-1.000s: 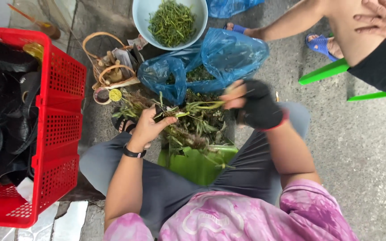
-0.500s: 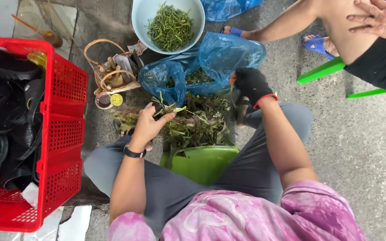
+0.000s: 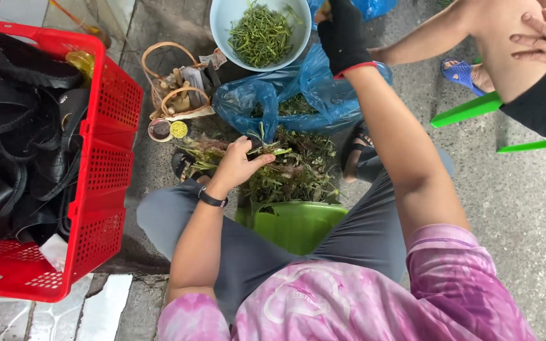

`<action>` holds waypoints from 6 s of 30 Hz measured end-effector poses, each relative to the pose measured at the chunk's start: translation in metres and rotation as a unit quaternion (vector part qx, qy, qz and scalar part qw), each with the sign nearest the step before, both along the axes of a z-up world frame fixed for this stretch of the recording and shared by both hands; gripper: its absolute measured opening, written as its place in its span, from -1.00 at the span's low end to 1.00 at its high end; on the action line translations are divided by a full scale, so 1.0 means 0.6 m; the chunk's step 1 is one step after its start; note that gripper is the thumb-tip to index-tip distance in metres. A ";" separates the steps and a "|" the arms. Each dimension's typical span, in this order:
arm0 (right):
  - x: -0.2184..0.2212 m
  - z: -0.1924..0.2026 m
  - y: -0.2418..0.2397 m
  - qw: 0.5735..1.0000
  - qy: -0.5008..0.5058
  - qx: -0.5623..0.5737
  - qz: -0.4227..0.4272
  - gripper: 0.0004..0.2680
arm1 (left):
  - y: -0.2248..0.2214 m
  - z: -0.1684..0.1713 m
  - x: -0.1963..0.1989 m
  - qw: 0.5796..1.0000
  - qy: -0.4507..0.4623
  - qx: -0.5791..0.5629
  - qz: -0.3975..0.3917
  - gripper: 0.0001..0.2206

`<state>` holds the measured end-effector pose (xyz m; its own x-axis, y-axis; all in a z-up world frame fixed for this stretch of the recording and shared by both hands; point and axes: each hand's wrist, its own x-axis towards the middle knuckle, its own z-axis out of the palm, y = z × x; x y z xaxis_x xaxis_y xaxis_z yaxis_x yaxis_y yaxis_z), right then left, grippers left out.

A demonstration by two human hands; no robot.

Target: The person is stripping leaves from green plant stems and collecting them in a bowl while sitting at a workspace.

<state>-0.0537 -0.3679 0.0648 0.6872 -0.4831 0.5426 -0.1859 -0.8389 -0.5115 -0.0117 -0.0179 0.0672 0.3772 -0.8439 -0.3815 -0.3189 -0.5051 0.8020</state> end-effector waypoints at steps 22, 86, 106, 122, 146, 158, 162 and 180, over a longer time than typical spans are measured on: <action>-0.272 -0.108 0.230 0.981 0.107 0.079 -0.139 -0.81 | 0.053 -0.083 0.083 0.967 -0.104 -0.140 0.185 -0.59; -0.090 0.168 0.334 0.844 0.461 0.224 0.156 -0.46 | -0.057 -0.059 -0.183 0.891 -0.327 -0.237 -0.208 -0.84; -0.233 0.046 0.238 0.809 0.207 0.546 0.064 -0.80 | -0.068 -0.015 -0.056 0.925 0.134 -0.335 0.119 -0.79; -0.184 -0.013 0.245 0.866 0.013 0.471 0.167 -0.77 | -0.054 0.051 -0.071 0.898 0.170 -0.372 0.164 -0.76; -0.209 -0.008 0.243 0.829 -0.146 0.462 0.279 -0.72 | -0.052 0.015 -0.101 0.836 0.414 -0.303 0.197 -0.90; -0.213 -0.005 0.252 0.820 -0.065 0.557 0.113 -0.80 | -0.057 0.001 -0.111 0.855 0.254 -0.388 0.232 -0.82; -0.212 0.065 0.274 0.812 -0.043 0.581 0.039 -0.80 | -0.055 -0.009 -0.111 0.867 0.157 -0.413 0.231 -0.78; -0.219 0.053 0.269 0.794 -0.083 0.569 0.195 -0.74 | -0.050 0.016 -0.113 0.874 0.066 -0.432 0.211 -0.80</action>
<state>-0.1850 -0.2064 0.0964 0.8695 -0.4940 0.0052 0.1238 0.2077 -0.9703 -0.0797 -0.0481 0.0768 0.7248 -0.6351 0.2673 -0.1272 0.2579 0.9578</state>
